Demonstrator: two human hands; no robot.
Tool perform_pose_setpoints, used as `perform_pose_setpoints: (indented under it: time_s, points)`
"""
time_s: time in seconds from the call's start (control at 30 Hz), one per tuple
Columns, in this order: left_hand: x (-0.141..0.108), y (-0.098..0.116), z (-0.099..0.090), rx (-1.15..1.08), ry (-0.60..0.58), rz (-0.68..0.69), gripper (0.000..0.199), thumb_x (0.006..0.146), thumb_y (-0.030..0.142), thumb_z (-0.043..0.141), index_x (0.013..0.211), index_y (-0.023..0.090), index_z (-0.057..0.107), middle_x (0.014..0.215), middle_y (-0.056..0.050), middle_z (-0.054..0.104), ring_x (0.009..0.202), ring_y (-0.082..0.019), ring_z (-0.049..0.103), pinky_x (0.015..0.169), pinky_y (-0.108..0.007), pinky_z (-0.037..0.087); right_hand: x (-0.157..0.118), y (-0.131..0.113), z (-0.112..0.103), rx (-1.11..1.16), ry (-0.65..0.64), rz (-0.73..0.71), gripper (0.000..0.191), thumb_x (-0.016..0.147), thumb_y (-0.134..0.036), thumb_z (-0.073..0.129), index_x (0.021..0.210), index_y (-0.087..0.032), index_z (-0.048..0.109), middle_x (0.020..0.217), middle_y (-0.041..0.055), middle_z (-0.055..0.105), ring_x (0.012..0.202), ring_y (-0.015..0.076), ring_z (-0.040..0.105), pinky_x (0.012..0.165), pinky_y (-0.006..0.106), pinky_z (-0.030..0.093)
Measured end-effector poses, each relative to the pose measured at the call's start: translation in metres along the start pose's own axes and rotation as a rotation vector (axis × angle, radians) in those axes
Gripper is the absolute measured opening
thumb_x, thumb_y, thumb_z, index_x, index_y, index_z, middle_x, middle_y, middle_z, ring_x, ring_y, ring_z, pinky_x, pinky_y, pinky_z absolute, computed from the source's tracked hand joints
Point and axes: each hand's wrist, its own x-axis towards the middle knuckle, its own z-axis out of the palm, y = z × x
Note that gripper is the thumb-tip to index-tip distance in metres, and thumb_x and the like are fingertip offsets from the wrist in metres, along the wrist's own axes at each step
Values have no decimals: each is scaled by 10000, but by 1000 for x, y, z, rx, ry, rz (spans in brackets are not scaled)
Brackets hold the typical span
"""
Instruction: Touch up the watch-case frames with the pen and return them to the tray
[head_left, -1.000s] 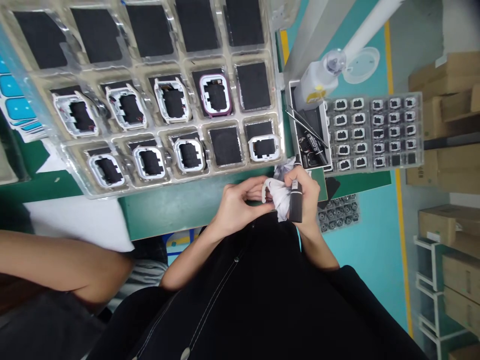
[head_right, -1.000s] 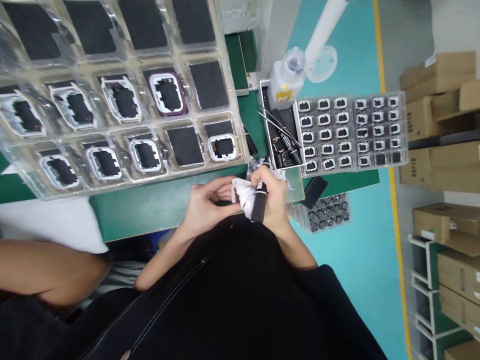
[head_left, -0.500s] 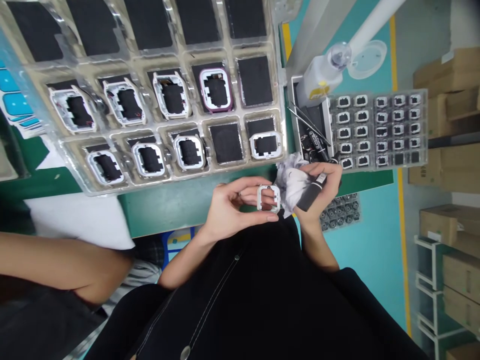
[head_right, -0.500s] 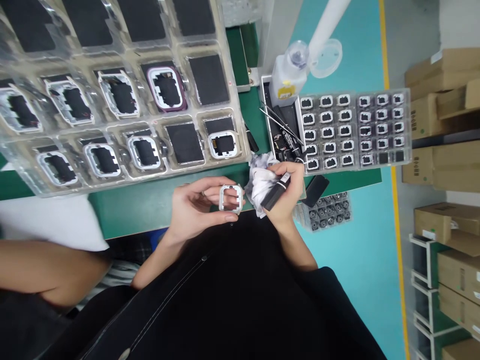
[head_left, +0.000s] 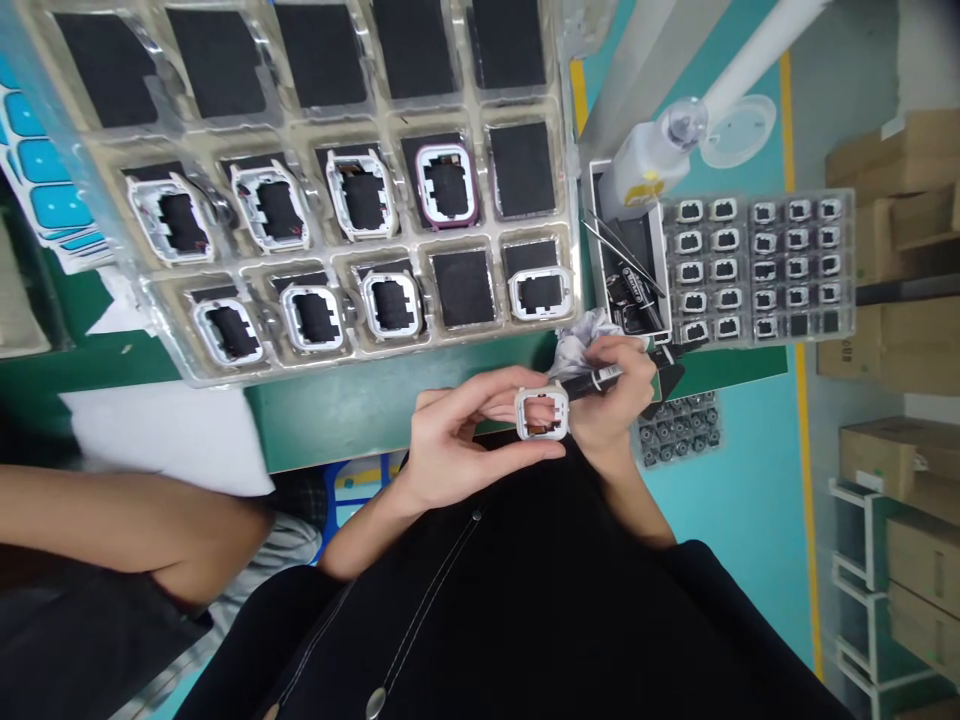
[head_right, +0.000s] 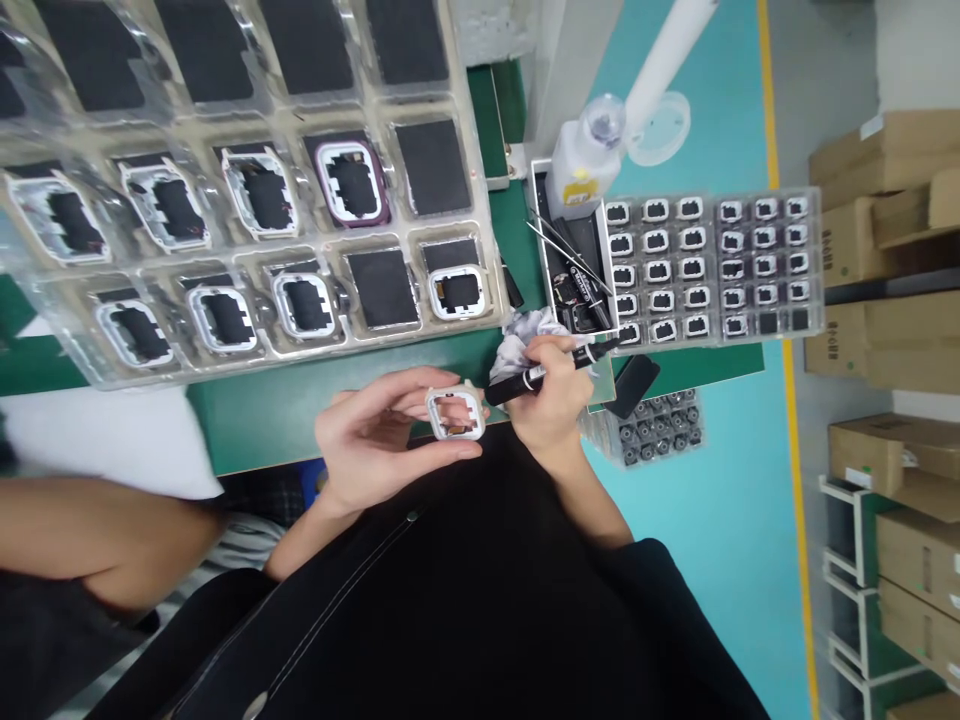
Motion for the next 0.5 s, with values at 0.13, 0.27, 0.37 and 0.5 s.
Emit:
perform_pose_setpoints:
  time_s: [0.13,0.27,0.37,0.5]
  points:
    - [0,5,1,43,5,63,755,759,352,1140,1446,268,839,1236,-70,930,948,-244,929,970,-336,791,-1,-7,-10,-86,-238,36,307,997,-300,801,1274,-310,670,1128,66,841,977,290,825,820,456,659]
    - [1,10,2,91,29,84,751,772,381,1134,1453,268,837,1213,-65,934,922,-252,930,937,-350,802,2,-16,-16,63,-318,-4,361,972,-331,821,1287,-313,646,1229,74,886,977,294,861,782,441,668]
    - [5,14,2,55,34,67,783,742,398,1148,1446,258,835,1120,-52,942,865,-253,929,909,-354,811,3,-16,-16,232,-332,22,422,969,-377,848,1314,-327,611,1328,92,878,1148,330,883,901,507,730]
    - [12,19,1,-26,34,85,787,727,413,1155,1425,238,835,1061,-40,946,810,-241,924,862,-328,810,3,-12,-16,381,-352,-7,393,1031,-411,795,1353,-342,582,1462,115,838,1433,385,794,1152,698,680]
